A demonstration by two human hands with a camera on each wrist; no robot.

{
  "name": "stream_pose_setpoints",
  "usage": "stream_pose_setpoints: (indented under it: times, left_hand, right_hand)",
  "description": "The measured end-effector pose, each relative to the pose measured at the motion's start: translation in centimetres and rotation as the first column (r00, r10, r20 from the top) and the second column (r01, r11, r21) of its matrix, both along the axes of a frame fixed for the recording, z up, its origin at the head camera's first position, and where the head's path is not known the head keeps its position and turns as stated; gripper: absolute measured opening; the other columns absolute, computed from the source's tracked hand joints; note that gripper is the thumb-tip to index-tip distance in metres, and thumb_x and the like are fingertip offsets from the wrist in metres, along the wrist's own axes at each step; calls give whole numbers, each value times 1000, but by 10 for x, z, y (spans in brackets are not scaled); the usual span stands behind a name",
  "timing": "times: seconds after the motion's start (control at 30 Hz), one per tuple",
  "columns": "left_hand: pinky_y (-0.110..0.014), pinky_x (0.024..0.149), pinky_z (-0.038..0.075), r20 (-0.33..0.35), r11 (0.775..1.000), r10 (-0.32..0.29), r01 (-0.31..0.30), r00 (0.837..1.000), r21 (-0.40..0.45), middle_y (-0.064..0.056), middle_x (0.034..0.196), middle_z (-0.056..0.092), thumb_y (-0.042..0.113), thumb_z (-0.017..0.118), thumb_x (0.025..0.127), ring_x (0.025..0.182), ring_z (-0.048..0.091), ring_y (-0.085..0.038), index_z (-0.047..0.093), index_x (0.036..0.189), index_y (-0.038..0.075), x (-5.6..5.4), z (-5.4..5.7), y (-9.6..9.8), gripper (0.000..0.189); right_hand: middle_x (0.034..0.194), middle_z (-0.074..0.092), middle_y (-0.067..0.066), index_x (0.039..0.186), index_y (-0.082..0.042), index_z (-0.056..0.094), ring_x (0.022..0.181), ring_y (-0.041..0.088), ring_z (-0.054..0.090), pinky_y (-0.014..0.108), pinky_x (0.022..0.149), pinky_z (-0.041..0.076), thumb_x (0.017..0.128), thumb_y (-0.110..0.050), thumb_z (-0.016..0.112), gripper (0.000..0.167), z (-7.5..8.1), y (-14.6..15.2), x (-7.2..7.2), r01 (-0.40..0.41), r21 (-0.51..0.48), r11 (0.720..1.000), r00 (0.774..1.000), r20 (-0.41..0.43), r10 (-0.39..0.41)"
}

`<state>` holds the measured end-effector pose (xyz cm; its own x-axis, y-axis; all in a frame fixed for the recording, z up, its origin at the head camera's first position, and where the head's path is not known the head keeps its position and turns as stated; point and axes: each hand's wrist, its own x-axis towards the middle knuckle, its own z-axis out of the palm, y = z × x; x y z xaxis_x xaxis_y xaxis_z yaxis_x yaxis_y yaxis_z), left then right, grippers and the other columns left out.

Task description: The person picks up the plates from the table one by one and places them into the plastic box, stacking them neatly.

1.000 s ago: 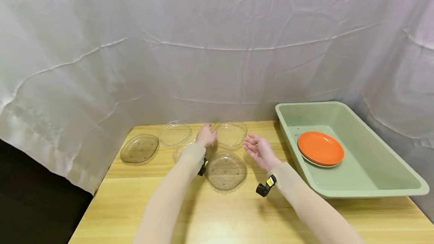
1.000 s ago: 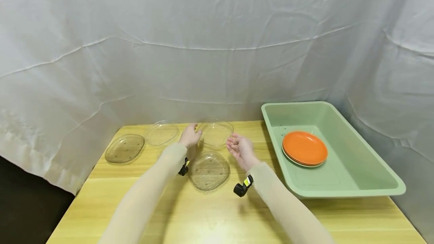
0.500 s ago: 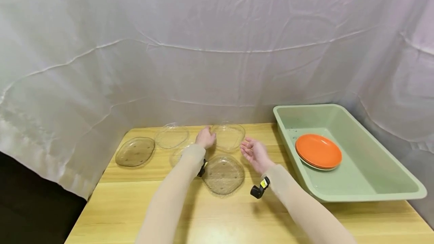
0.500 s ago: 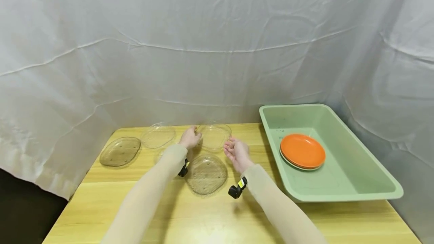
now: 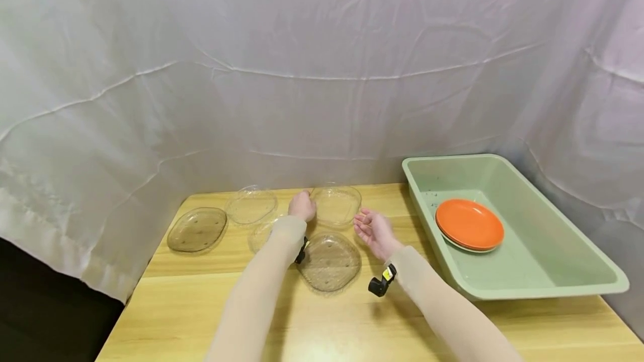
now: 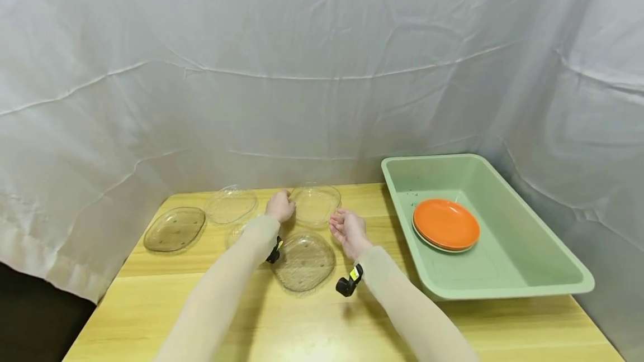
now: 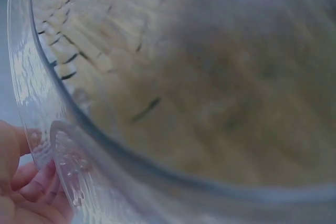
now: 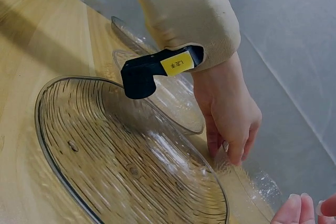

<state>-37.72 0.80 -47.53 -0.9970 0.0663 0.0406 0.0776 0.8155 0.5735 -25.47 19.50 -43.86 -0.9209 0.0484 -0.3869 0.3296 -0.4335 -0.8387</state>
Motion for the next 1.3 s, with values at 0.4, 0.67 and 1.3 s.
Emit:
stream_pose_setpoints:
  times: [0.4,0.67,1.3]
  left_hand:
    - [-44,103,55,69,999,1,-4,998,36,-20,121,69,7,48,98,116,65,-37,63,120,-2,0,13,0,29]
    - [-44,110,50,136,993,-20,4,990,116,-19,139,60,7,44,99,124,61,-35,47,143,1,12,28,0,44]
    - [-40,77,65,197,835,-160,26,967,549,-33,131,60,-2,40,101,61,65,-12,31,153,-2,36,53,-21,53]
  right_hand:
    - [162,30,25,158,0,22,140,29,39,29,115,42,96,1,27,62,0,8,-1,-13,-29,1000,1000,3,13]
    - [161,32,23,158,-1,24,135,26,45,26,112,44,96,1,29,63,4,10,1,-6,-35,999,1000,11,7]
    - [130,57,15,151,3,35,95,8,62,19,95,54,97,4,34,54,6,19,10,31,144,989,999,-49,-24]
